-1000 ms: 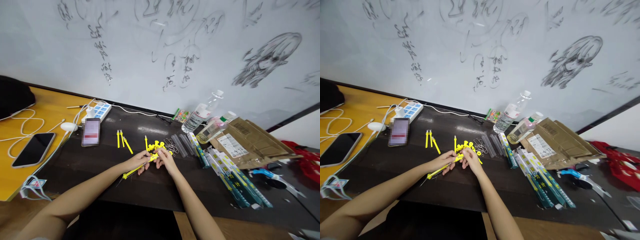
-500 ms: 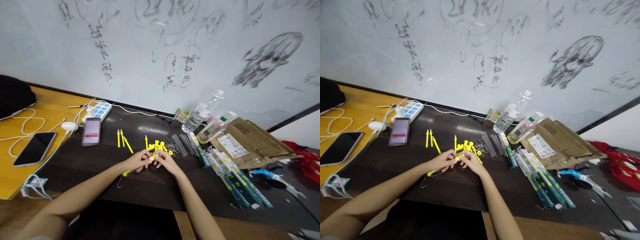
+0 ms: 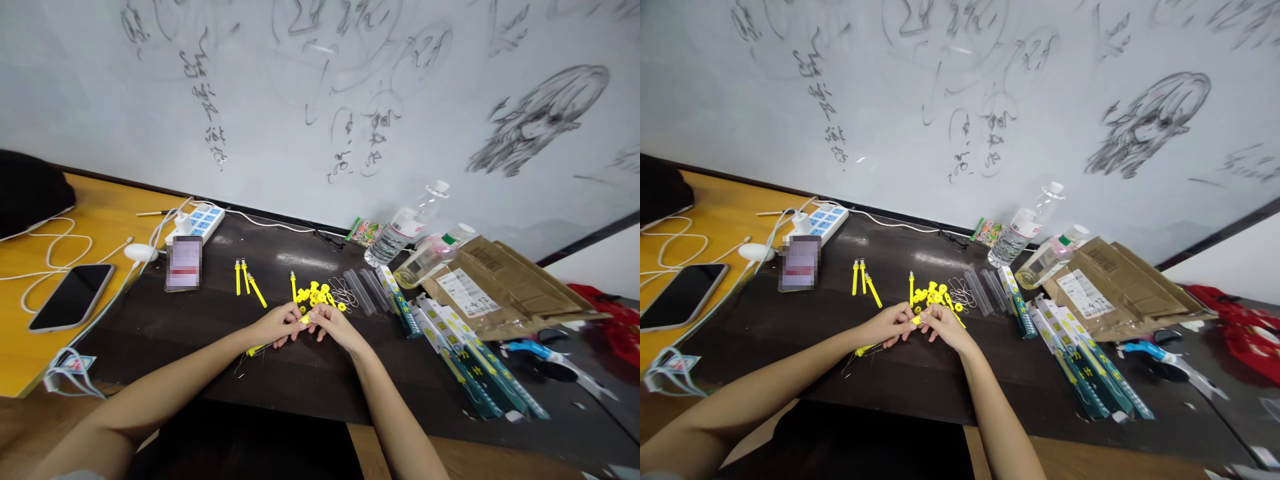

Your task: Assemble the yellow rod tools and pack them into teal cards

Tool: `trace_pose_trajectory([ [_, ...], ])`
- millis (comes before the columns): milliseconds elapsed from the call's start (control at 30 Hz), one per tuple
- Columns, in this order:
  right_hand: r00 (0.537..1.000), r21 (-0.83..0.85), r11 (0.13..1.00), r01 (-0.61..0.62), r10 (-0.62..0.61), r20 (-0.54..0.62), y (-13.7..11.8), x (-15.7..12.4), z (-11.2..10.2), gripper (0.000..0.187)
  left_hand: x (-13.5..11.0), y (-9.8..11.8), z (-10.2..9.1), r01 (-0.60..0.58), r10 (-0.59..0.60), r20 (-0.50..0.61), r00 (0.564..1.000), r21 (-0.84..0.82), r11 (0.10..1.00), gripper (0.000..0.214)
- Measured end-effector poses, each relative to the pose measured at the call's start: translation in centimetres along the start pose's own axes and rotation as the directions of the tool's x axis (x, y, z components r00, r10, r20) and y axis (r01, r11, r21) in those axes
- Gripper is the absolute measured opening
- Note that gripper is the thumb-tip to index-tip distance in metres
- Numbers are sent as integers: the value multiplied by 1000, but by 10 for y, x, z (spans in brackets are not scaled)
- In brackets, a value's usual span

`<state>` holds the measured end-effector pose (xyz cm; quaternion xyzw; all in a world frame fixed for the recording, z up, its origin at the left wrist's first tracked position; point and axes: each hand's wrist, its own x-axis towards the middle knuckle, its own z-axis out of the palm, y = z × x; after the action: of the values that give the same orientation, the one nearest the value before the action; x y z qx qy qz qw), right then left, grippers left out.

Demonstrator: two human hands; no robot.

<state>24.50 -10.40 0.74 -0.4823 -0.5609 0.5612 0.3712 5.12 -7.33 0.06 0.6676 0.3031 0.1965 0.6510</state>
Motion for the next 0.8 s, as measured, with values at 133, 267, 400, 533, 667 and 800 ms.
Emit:
trace_pose_trajectory([
  [133,1000,-19,1000,20,-21,-16,-2,0,3,37,-3,6,2,-34,37,-37,999,78,996,32],
  [267,999,-2,1000,30,-30,-41,0,1,7,36,-4,10,3,-40,45,-56,997,82,996,32],
  [400,997,57,998,29,-25,-69,1,1,10,33,-1,10,1,-43,41,-20,999,-64,997,37],
  [533,998,69,996,58,-57,-9,0,0,11,32,3,7,1,-44,40,-26,999,-195,980,41],
  [667,990,91,986,140,-138,-29,-1,0,13,36,5,5,1,-19,14,-21,1000,-264,964,43],
  [800,980,139,972,190,-179,-84,-4,1,12,34,6,5,-1,1,3,12,1000,-325,946,45],
])
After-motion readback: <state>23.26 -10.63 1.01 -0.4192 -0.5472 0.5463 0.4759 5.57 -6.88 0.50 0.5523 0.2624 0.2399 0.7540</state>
